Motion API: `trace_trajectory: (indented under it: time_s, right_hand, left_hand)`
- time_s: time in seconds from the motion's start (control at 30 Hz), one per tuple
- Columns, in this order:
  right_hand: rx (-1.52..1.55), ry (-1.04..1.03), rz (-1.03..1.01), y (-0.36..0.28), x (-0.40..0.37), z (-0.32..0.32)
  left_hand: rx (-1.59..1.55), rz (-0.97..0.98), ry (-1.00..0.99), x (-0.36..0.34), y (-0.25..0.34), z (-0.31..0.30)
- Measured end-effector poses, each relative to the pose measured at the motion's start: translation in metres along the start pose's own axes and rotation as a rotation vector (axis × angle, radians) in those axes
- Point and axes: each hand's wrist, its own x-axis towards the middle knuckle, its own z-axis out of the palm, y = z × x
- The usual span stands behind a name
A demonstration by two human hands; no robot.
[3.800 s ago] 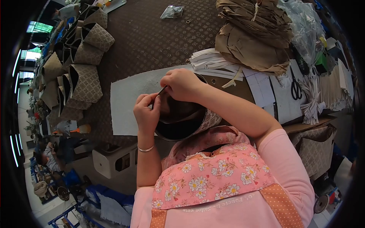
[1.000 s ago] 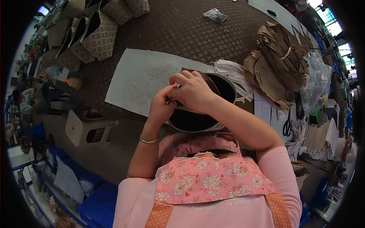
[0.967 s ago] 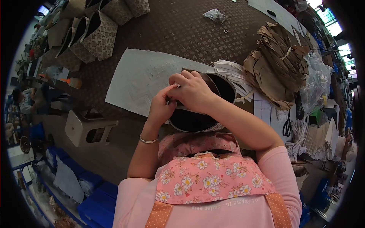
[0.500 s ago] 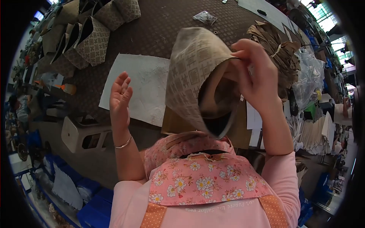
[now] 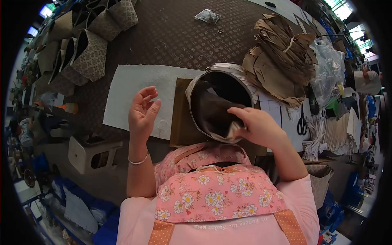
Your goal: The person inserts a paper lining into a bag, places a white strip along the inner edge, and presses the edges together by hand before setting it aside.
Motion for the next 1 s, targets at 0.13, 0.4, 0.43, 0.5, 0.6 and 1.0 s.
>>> trace_trajectory:
  time_s: [0.13, 0.4, 0.43, 0.5, 0.6, 1.0]
  right_hand:
    - [-0.092, 0.153, 0.011, 0.001, 0.056, -0.003]
    - [-0.087, -0.111, -0.048, 0.005, 0.105, 0.023]
    - [-0.081, -0.112, -0.046, 0.008, 0.096, 0.019]
    - [0.057, -0.143, -0.058, 0.015, 0.079, 0.009]
    - [0.17, 0.013, -0.164, 0.034, 0.052, 0.006]
    - [0.089, 0.461, -0.216, 0.022, 0.052, 0.019]
  left_hand:
    - [0.188, 0.138, -0.165, -0.003, 0.009, 0.052]
    - [0.609, 0.42, -0.354, 0.0, -0.003, 0.108]
    - [0.669, 0.406, -0.261, -0.002, -0.004, 0.111]
    - [0.727, 0.388, -0.179, -0.002, -0.008, 0.114]
    - [0.837, 0.463, -0.079, 0.003, -0.022, 0.111]
    - [1.106, 0.519, -0.122, 0.017, -0.008, 0.121]
